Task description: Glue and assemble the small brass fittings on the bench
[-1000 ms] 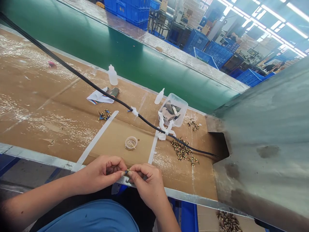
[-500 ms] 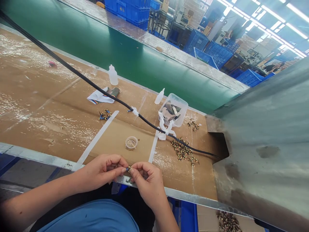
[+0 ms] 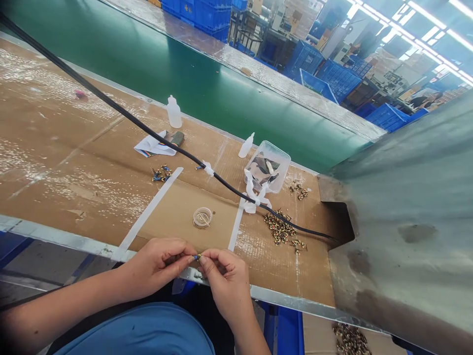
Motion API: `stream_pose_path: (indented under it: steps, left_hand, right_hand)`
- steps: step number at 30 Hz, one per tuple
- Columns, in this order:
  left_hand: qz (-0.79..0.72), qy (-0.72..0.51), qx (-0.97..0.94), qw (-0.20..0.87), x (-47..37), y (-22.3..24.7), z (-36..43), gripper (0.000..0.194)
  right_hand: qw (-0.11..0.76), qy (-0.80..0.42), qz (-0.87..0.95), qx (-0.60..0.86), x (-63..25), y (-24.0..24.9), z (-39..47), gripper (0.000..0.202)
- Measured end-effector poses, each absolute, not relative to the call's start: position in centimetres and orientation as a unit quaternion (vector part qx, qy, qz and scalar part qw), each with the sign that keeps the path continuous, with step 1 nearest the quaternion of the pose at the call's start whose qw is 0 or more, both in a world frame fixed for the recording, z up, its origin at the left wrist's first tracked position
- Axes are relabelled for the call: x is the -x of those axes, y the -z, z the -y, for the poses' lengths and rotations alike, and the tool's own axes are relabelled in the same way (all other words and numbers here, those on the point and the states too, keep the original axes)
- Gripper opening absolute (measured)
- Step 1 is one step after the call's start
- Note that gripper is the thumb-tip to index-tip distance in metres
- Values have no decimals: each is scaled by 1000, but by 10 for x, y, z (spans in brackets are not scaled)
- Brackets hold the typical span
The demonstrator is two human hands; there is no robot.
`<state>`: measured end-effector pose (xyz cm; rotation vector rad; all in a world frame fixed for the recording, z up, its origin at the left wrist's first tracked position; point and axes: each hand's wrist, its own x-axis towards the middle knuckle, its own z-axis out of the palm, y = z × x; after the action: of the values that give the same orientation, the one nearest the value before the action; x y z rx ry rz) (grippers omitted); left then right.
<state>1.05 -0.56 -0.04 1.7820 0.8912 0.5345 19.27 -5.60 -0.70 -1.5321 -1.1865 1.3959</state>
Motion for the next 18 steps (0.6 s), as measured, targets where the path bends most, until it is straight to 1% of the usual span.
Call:
stream_pose_path:
  steps: [5,11,15,18]
  left_hand:
    - [-357,-216,-772,478,-9,1,7,22]
    - [-339,-218,-776,485,-9,3,5,22]
    - [-345,-213,-754,517,-9,1,3,22]
    - [-358,-180,-713,575,-9,-2,0,24]
  right_hand:
    - [356,-489,536,589,-194,4,56,18]
    - [348,-482,559,579,-195,2,55,19]
    - [356,-509,517,589,-196,6,56,18]
    - [393,-543,460,583,-195,9,57,16]
